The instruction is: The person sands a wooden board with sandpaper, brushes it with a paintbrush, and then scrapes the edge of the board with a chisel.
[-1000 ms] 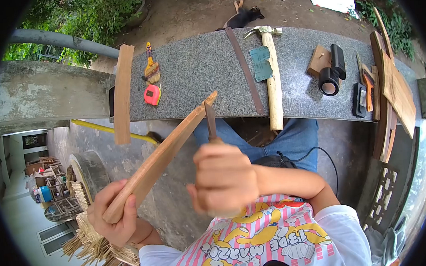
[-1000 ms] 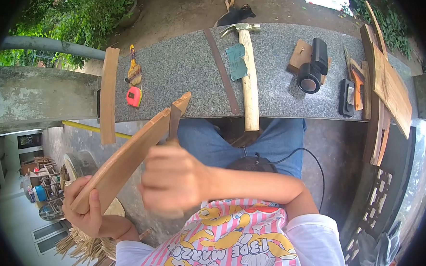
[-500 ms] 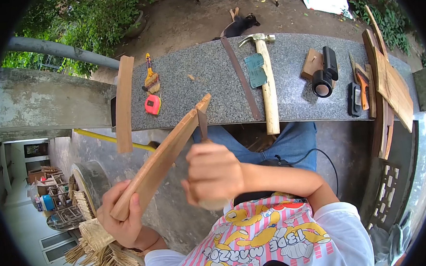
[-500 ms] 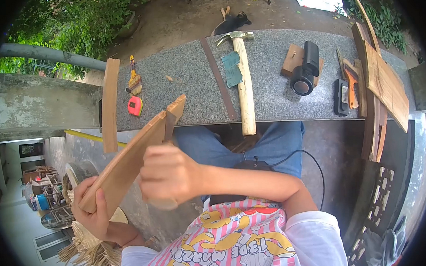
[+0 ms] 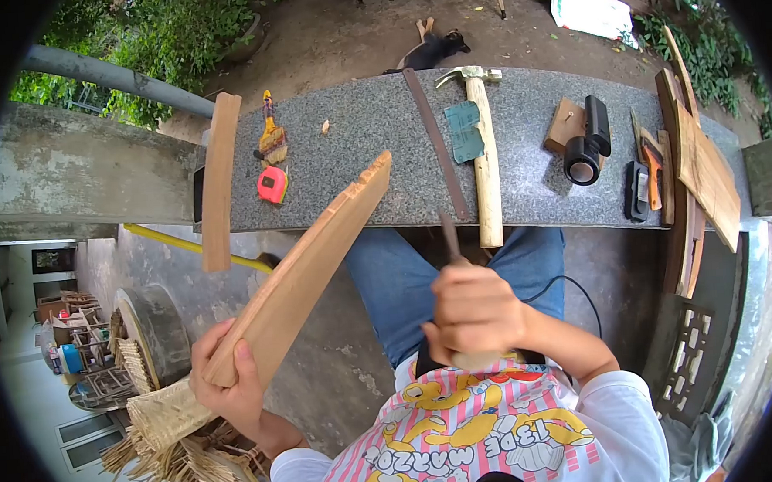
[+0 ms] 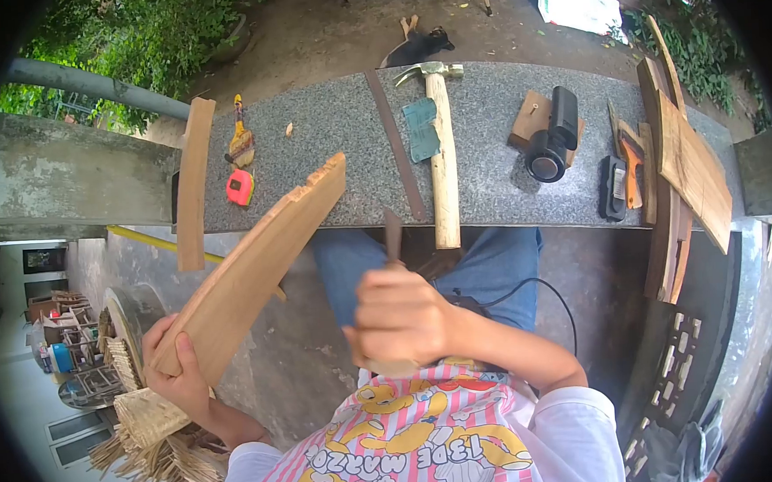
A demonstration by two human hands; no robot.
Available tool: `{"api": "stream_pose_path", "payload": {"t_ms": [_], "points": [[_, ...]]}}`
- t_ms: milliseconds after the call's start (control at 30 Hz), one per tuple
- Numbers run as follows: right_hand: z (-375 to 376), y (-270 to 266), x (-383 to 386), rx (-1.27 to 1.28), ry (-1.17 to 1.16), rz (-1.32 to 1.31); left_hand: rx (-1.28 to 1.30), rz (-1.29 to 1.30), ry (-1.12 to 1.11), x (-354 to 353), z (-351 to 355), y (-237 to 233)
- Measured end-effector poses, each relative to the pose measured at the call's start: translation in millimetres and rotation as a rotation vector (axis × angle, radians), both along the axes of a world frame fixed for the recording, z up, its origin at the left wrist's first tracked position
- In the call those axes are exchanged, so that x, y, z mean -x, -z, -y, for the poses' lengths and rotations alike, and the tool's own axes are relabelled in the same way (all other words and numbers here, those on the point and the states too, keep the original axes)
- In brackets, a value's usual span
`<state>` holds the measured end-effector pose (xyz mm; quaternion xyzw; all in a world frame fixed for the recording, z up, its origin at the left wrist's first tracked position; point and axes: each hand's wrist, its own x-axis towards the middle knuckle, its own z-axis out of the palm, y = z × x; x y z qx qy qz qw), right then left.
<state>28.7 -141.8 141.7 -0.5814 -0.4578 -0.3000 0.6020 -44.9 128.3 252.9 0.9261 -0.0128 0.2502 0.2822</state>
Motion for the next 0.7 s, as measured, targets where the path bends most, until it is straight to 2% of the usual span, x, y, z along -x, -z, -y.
{"api": "stream_pose_path", "payload": {"t_ms": [133, 200, 233, 300, 433, 500, 700], "points": [[45, 4, 21, 0.149, 0.008, -0.022, 0.186, 0.054, -0.105, -7, 14, 43], [64, 9, 19, 0.366, 0.117, -0.020, 0.224, 0.056, -0.126, -13, 25, 67], [73, 10, 17, 0.378, 0.129, -0.022, 0.286, 0.077, -0.149, -19, 31, 80], [89, 12, 6, 0.671, 0.206, -0.018, 0.353, 0.101, -0.166, -30, 43, 102], [110, 28, -23, 0.780, 0.308, 0.030, 0.410, 0.105, -0.163, -41, 51, 140], [125, 39, -34, 0.858, 0.343, 0.007, 0.476, 0.000, -0.094, -43, 55, 149], [138, 73, -44, 0.927, 0.338, -0.076, 0.545, -0.080, -0.115, -45, 46, 171]]}}
